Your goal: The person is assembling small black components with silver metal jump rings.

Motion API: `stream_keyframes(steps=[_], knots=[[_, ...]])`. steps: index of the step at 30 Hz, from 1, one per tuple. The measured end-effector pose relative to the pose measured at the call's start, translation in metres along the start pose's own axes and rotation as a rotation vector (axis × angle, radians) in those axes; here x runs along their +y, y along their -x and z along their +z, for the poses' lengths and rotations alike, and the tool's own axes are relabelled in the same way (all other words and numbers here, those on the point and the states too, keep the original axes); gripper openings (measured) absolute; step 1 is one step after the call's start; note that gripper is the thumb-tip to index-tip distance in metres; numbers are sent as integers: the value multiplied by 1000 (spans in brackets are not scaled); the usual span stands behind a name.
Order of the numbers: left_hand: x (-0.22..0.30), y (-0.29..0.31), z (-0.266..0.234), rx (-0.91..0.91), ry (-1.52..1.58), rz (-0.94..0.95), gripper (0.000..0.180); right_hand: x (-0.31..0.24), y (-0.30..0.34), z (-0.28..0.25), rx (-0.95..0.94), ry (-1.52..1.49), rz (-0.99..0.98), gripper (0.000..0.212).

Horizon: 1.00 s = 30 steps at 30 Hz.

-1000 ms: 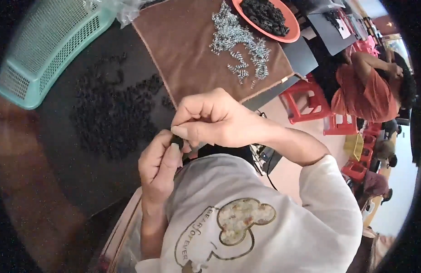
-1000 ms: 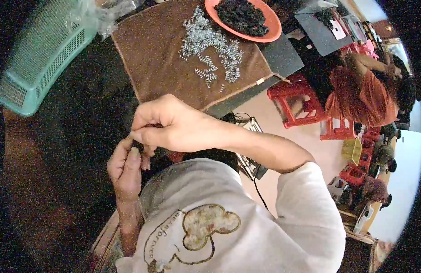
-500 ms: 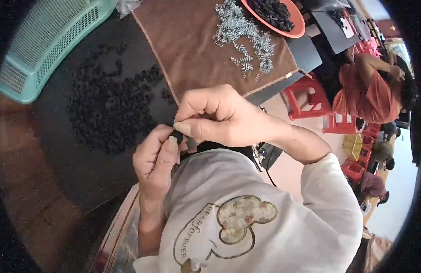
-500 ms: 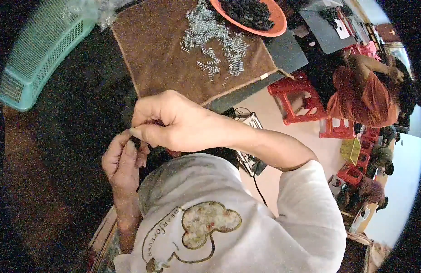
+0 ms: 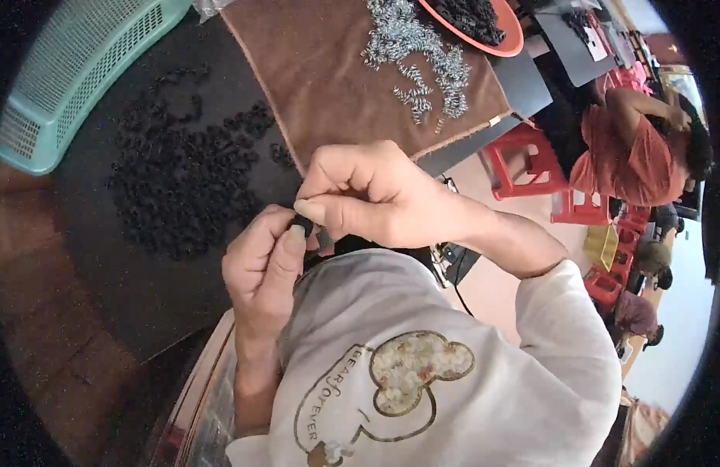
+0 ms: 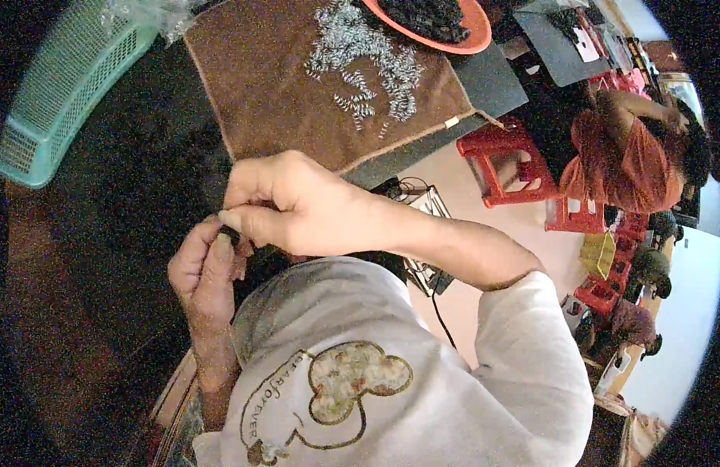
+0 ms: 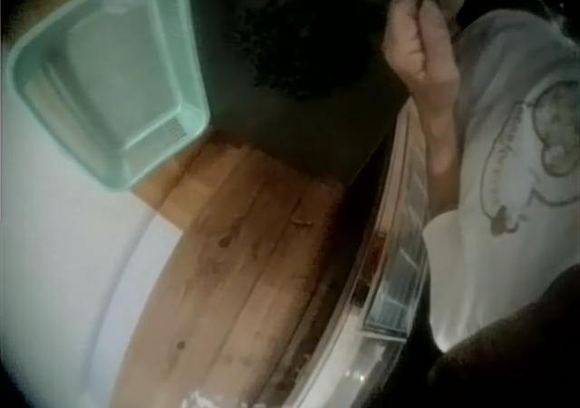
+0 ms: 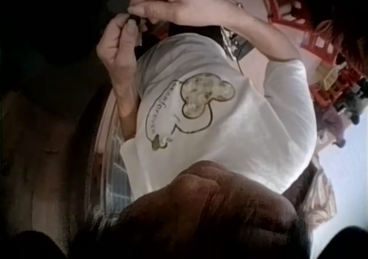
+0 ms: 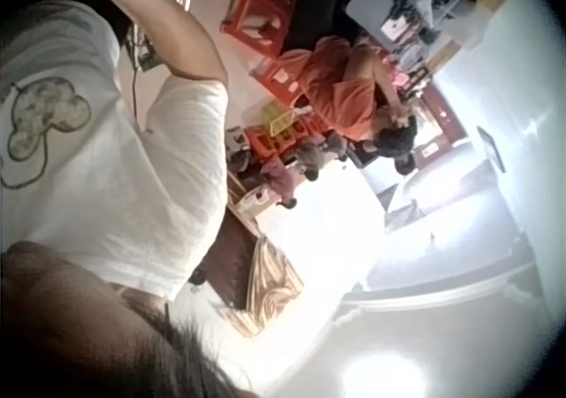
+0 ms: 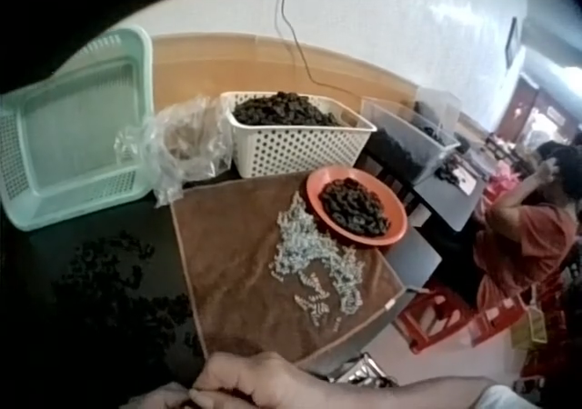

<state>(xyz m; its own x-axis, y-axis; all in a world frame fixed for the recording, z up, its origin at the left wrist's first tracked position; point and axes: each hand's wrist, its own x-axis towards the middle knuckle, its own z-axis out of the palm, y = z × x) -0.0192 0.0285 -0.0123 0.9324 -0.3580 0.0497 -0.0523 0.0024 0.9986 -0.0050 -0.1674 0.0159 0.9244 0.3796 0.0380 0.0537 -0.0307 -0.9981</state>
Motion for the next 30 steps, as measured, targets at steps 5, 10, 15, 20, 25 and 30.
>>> stream_keyframes(steps=[5, 10, 15, 20, 25, 30], knots=[[0, 2, -2, 14, 135, -86, 28, -14, -5, -6, -70, -188, 282, 12], [5, 3, -4, 14, 232, -145, 31, -11, -5, -6, -65, -260, 269, 12], [4, 2, -8, -20, 232, -166, 34, -12, -5, -6, -69, -159, 213, 11], [10, 2, -8, -23, 146, -167, 34, -15, -5, -7, -93, -106, 206, 10], [15, 1, -6, -1, 99, -134, 31, -17, -6, -8, -141, -117, 231, 10], [15, 0, -7, -5, 100, -100, 28, -16, -7, -4, -137, -147, 255, 9]])
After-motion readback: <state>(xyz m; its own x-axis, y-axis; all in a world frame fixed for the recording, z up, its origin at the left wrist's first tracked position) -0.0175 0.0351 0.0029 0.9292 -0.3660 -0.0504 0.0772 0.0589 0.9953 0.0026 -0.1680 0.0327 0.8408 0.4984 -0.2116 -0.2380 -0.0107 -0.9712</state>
